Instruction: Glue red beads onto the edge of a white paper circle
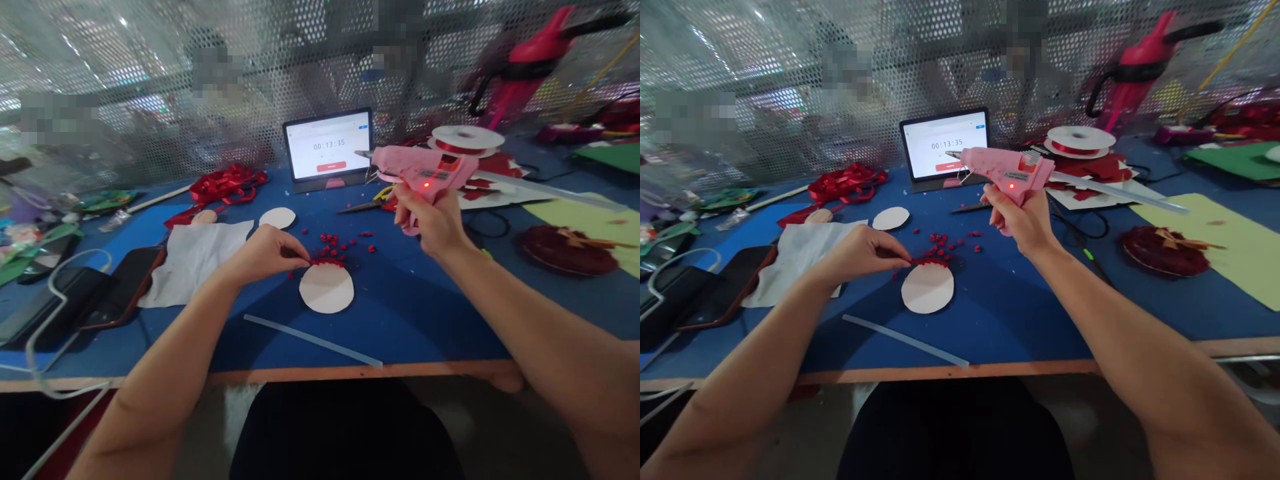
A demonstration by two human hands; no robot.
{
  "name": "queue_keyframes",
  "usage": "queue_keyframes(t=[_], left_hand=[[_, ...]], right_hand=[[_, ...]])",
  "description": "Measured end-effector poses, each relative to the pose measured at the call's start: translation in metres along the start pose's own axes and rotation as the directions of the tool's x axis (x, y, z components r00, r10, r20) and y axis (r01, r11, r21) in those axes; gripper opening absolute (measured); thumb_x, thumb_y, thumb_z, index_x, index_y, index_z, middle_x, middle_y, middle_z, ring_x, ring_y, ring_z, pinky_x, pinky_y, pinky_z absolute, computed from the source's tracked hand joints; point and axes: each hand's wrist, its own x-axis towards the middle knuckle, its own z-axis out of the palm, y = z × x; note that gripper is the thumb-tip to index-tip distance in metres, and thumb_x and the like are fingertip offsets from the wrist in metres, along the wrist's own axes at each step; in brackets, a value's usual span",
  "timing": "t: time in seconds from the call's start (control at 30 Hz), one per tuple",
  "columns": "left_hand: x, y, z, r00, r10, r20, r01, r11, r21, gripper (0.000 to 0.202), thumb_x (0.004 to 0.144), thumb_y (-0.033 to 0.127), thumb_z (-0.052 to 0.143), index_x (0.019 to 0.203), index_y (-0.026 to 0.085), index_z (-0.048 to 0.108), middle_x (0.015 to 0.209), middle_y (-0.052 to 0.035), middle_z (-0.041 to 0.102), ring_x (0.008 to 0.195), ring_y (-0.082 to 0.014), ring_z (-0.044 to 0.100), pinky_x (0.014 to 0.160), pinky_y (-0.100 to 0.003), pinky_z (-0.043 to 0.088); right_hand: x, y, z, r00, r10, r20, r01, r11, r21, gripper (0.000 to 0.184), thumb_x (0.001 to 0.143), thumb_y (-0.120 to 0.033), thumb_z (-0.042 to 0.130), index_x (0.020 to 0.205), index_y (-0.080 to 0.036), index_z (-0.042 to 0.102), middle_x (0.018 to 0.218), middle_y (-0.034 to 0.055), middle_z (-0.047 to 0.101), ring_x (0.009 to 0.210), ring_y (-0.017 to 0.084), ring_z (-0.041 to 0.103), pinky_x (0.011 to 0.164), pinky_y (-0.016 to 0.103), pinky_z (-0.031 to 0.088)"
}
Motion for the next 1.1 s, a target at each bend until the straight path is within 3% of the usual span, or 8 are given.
queue_keyframes(t=[0.23, 0.43, 0.8, 1.1], left_hand=[[0.002, -0.007, 0.004, 0.994, -0.071, -0.085, 0.061, 0.992, -0.11, 0.024, 0.071, 0.039, 0.065, 0.075, 0.016, 0.073, 0.063, -0.0015, 0.069, 0.056, -0.0114, 0.057, 0.051, -0.02, 0.042], [0.005, -0.011, 0.007, 0.986, -0.097, -0.133, 0.067, 0.975, -0.213, 0.019, 0.066, 0.032, 0.068, 0.07, 0.014, 0.07, 0.06, -0.0014, 0.067, 0.055, -0.01, 0.056, 0.05, -0.019, 0.042], [0.005, -0.008, 0.008, 0.99, -0.076, -0.12, 0.046, 0.972, -0.232, 0.017, 0.066, 0.027, 0.068, 0.075, 0.013, 0.064, 0.065, -0.0018, 0.067, 0.063, -0.0129, 0.063, 0.059, -0.022, 0.051], [0.003, 0.0, 0.01, 1.0, 0.011, -0.004, -0.011, 1.0, 0.009, 0.014, 0.071, 0.019, 0.057, 0.075, 0.015, 0.07, 0.066, -0.0003, 0.069, 0.058, -0.0104, 0.06, 0.057, -0.02, 0.045]], right_hand=[[0.0, 0.0, 0.0, 1.0, -0.012, 0.003, 0.012, 1.0, -0.005, 0.035, 0.073, -0.053, 0.067, 0.065, -0.019, 0.064, 0.044, -0.0031, 0.053, 0.036, 0.007, 0.045, 0.034, 0.021, 0.035], [-0.001, -0.001, 0.0, 1.0, -0.001, -0.008, 0.001, 0.999, -0.032, 0.034, 0.074, -0.052, 0.066, 0.065, -0.019, 0.063, 0.044, -0.003, 0.053, 0.038, 0.007, 0.046, 0.035, 0.02, 0.037], [-0.001, -0.001, -0.001, 1.0, 0.002, -0.003, -0.002, 0.998, -0.055, 0.034, 0.074, -0.053, 0.065, 0.066, -0.02, 0.062, 0.045, -0.0028, 0.053, 0.038, 0.008, 0.046, 0.035, 0.022, 0.037], [-0.001, 0.0, -0.001, 1.0, -0.019, 0.009, 0.019, 0.998, -0.058, 0.035, 0.073, -0.054, 0.066, 0.066, -0.021, 0.063, 0.044, -0.0029, 0.053, 0.038, 0.008, 0.047, 0.035, 0.022, 0.038]])
